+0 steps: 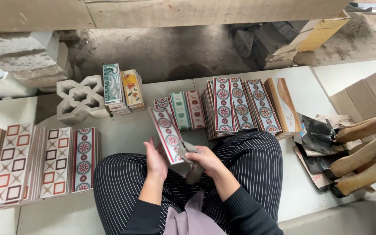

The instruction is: The person sits on the floor and wipes the surface of rectangular decorative tiles with a cloth. They pick up tiles one at a time from a stack, wipe them, and place them back down, repeating this process throughout the clip.

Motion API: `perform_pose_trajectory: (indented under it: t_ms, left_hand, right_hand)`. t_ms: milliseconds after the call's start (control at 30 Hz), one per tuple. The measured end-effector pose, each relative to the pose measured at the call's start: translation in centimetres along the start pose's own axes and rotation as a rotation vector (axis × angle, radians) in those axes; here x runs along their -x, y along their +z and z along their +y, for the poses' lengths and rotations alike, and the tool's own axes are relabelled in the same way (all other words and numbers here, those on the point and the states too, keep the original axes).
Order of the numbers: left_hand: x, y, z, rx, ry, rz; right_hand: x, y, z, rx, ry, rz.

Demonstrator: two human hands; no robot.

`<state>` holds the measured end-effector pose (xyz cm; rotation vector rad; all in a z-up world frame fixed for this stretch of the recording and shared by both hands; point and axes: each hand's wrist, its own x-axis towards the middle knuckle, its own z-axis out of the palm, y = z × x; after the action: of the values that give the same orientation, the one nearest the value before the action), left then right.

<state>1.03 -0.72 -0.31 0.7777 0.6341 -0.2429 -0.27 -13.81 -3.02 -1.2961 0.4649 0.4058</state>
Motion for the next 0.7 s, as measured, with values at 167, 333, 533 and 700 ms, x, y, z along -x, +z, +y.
perform_pose_trajectory:
  t_ms: [167, 333, 533, 700]
  left_hand:
    - [-4.0, -3.0, -1.7, 0.402, -0.156, -0.3]
    - [-4.4, -3.0, -1.8, 0.328, -0.189, -0.333]
    - [-2.9, -2.0, -0.8, 0.38, -0.192, -0.318]
    - [-2.4, -1.7, -0.9, 0.329, -0.21, -0.318]
  right_hand:
    - [1.7, -0.5, -0.7, 0.463, -0.194, -0.102]
    - [6.0, 2.1, -6.2, 0.952, -0.342, 0.1]
    - [6.6, 4.8, -5.0, 0.921, -0.585, -0.252]
    - [2.4, 4.7, 1.4, 1.619, -0.927, 0.055]
